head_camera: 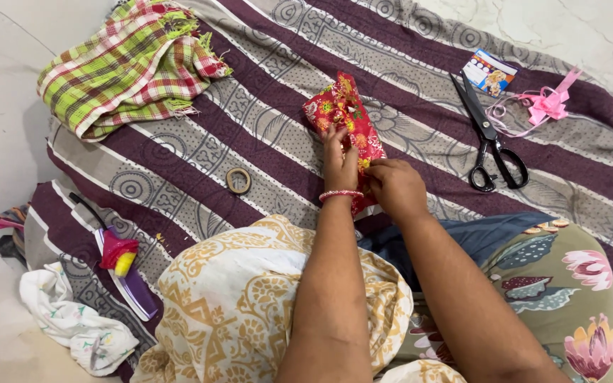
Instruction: The person wraps a small red plastic container with a floral-patterned paper. They fold the paper around the container, smooth the edges, and use scissors to cut a piece of tape to secure the wrapping.
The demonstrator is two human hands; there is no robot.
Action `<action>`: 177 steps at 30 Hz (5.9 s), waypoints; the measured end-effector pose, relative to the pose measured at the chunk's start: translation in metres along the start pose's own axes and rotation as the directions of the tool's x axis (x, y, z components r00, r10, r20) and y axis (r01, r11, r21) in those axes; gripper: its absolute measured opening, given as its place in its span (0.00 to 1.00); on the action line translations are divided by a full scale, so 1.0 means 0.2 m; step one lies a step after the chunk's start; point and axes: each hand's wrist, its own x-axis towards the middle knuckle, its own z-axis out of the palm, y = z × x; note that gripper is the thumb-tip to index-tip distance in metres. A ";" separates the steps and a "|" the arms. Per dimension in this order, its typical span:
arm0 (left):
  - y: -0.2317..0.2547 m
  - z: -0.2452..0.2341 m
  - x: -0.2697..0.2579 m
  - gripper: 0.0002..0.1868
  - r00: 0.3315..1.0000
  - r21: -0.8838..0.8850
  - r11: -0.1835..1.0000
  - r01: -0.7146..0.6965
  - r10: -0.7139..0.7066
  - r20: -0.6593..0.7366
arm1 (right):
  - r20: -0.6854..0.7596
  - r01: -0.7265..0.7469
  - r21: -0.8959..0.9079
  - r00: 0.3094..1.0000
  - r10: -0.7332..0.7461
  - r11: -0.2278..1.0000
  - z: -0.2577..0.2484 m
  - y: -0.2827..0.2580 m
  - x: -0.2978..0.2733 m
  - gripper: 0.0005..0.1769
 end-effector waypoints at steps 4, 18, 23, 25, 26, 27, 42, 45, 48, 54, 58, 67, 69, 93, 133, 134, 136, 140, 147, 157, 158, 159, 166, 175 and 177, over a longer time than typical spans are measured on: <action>0.09 0.01 0.01 0.41 0.986 0.153 0.977 0.149 -0.136 -0.092 | 0.042 0.102 -0.046 0.994 -0.100 0.994 0.01 0.01 -0.01 0.10; -0.01 0.03 0.09 0.57 0.940 0.076 0.956 0.283 -0.261 -0.218 | 0.111 0.137 -0.172 0.987 -0.119 0.976 0.03 -0.03 -0.02 0.11; 0.03 -0.03 0.17 0.58 0.980 0.441 0.877 0.194 -0.151 -0.130 | 0.145 0.102 -0.188 0.987 -0.075 0.977 0.00 -0.09 -0.01 0.11; 0.03 -0.03 0.17 0.57 0.989 0.552 0.820 0.149 -0.122 -0.086 | 0.179 0.080 -0.203 0.983 -0.043 0.976 -0.02 -0.09 0.01 0.12; 0.02 -0.03 0.17 0.56 0.992 0.563 0.817 0.124 -0.094 -0.081 | 0.205 0.060 -0.211 0.979 -0.016 0.976 -0.02 -0.10 0.02 0.12; 0.02 -0.03 0.16 0.54 0.995 0.573 0.813 0.099 -0.067 -0.076 | 0.230 0.041 -0.220 0.973 0.011 0.975 -0.02 -0.10 0.04 0.13; 0.11 -0.01 0.09 0.30 0.999 0.868 0.495 -0.035 0.031 0.022 | -0.055 0.001 0.034 0.998 0.001 0.999 0.06 0.05 0.25 0.13; 0.13 -0.02 0.09 0.27 0.999 0.865 0.502 -0.026 -0.019 0.041 | -0.048 0.148 0.106 0.989 -0.143 0.983 0.13 0.10 0.37 0.20; 0.13 -0.02 0.12 0.34 0.965 0.943 0.331 -0.026 -0.239 0.110 | 0.077 0.213 0.053 0.973 -0.217 0.976 0.23 0.14 0.47 0.27; 0.17 -0.03 0.13 0.39 0.982 0.865 0.502 -0.006 -0.162 0.101 | 0.287 0.148 0.064 0.944 -0.160 0.987 0.36 0.18 0.62 0.30; 0.19 -0.05 0.11 0.29 0.992 0.787 0.617 0.020 -0.110 0.061 | -0.051 0.117 0.058 0.992 -0.114 0.991 0.29 0.22 0.56 0.23; 0.08 -0.03 0.08 0.25 0.995 0.717 0.695 -0.052 0.094 -0.019 | 0.107 -0.370 0.341 0.928 0.356 0.864 0.27 0.25 0.33 0.21; 0.05 -0.04 0.08 0.33 0.988 0.583 0.812 -0.037 0.116 -0.100 | 0.127 -0.379 0.356 0.925 0.358 0.854 0.27 0.25 0.33 0.21; 0.06 -0.05 0.02 0.18 0.895 0.059 0.971 0.232 -0.189 -0.404 | 0.204 -0.160 -0.157 0.960 0.191 0.975 0.33 0.06 0.14 0.36; -0.03 -0.06 0.04 0.13 0.927 0.362 0.857 0.366 -0.301 -0.224 | 0.025 0.194 -0.211 0.981 -0.193 0.958 0.26 0.04 0.42 0.23; -0.02 -0.06 0.04 0.13 0.930 0.369 0.858 0.358 -0.291 -0.226 | 0.053 0.184 -0.213 0.983 -0.177 0.960 0.27 0.04 0.45 0.23; -0.02 -0.05 0.04 0.13 0.928 0.369 0.855 0.364 -0.298 -0.223 | 0.097 0.172 -0.226 0.983 -0.154 0.959 0.29 0.05 0.48 0.24; 0.00 -0.06 0.03 0.13 0.917 0.348 0.851 0.394 -0.338 -0.210 | 0.136 0.179 -0.256 0.980 -0.148 0.950 0.29 0.06 0.48 0.27; 0.01 -0.07 0.04 0.11 0.934 0.350 0.871 0.346 -0.286 -0.214 | 0.218 0.120 -0.207 0.973 -0.074 0.971 0.28 0.08 0.47 0.31; -0.02 -0.09 0.07 0.18 0.913 0.258 0.876 0.407 -0.382 -0.142 | 0.145 0.032 -0.202 0.989 -0.003 0.979 0.27 0.15 0.22 0.31; -0.03 -0.09 0.07 0.18 0.908 0.262 0.870 0.418 -0.397 -0.130 | 0.147 0.025 -0.250 0.989 0.012 0.968 0.27 0.13 0.21 0.31; -0.03 -0.10 0.07 0.17 0.903 0.267 0.863 0.429 -0.412 -0.118 | 0.148 0.017 -0.296 0.989 0.028 0.955 0.27 0.11 0.20 0.30; -0.03 -0.09 0.07 0.16 0.890 0.229 0.860 0.456 -0.441 -0.115 | 0.071 0.121 -0.179 0.991 -0.109 0.976 0.24 0.03 0.15 0.21; 0.00 -0.07 0.06 0.15 0.905 0.330 0.843 0.425 -0.385 -0.183 | -0.065 0.137 -0.194 0.986 -0.152 0.971 0.19 -0.05 0.15 0.12; 0.00 -0.06 0.06 0.15 0.906 0.341 0.840 0.421 -0.373 -0.200 | -0.045 0.110 -0.146 0.992 -0.118 0.983 0.17 -0.04 0.15 0.11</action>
